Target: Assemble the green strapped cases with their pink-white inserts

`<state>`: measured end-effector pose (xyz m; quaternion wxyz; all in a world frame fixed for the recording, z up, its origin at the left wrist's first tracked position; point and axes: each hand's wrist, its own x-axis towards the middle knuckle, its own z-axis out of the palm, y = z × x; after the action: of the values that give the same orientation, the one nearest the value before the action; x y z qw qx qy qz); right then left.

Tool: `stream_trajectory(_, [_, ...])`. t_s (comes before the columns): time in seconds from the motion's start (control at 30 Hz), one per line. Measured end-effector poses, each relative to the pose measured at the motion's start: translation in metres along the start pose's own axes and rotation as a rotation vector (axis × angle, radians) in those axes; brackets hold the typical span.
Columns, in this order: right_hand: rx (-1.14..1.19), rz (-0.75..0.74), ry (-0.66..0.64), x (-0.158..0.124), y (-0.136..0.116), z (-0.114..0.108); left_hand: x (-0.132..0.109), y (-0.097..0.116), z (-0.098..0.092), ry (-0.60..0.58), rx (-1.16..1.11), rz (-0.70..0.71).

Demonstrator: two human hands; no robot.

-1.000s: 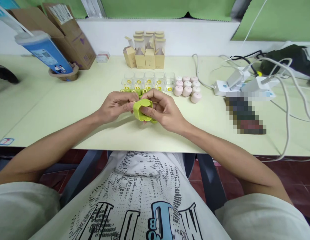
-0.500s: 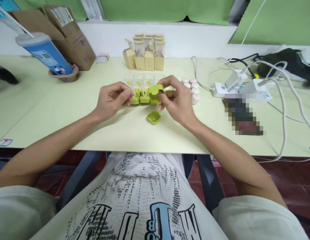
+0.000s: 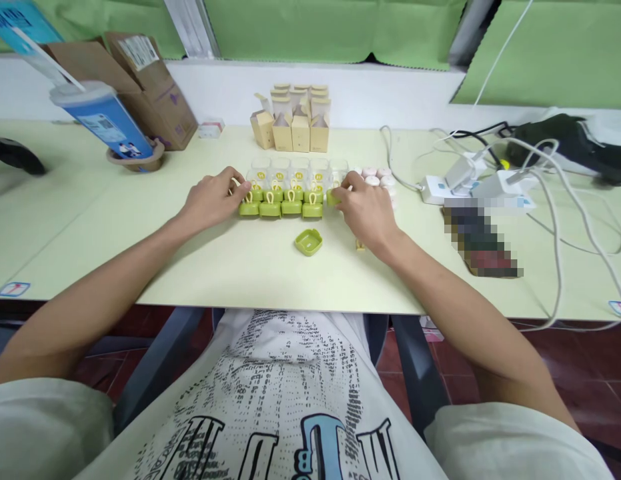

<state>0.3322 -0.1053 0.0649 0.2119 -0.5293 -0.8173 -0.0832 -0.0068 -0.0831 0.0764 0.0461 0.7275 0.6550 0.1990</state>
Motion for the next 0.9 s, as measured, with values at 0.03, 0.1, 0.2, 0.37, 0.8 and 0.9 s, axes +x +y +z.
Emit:
stream_trajectory(0.03, [-0.012,-0.005,-0.038,0.001,-0.001,0.002,-0.002,0.003,0.001,-0.016,0.016,0.013])
stream_trajectory(0.1, [-0.038,-0.016,-0.081,0.003,-0.003,0.006,-0.004,0.005,0.001,-0.043,0.037,0.039])
stream_trajectory(0.2, [-0.051,-0.019,-0.103,0.005,-0.001,0.010,-0.004,0.005,-0.001,-0.060,0.053,0.043])
stream_trajectory(0.37, [0.057,-0.052,-0.088,0.007,0.003,0.014,-0.003,0.006,-0.002,-0.069,0.063,0.044])
stream_trajectory(0.8, [0.038,0.022,-0.284,-0.001,0.009,-0.049,-0.028,0.026,0.004,0.238,-0.149,0.589])
stream_trajectory(0.9, [0.075,0.012,-0.736,-0.005,0.018,-0.062,-0.045,0.041,0.023,0.006,-0.307,0.939])
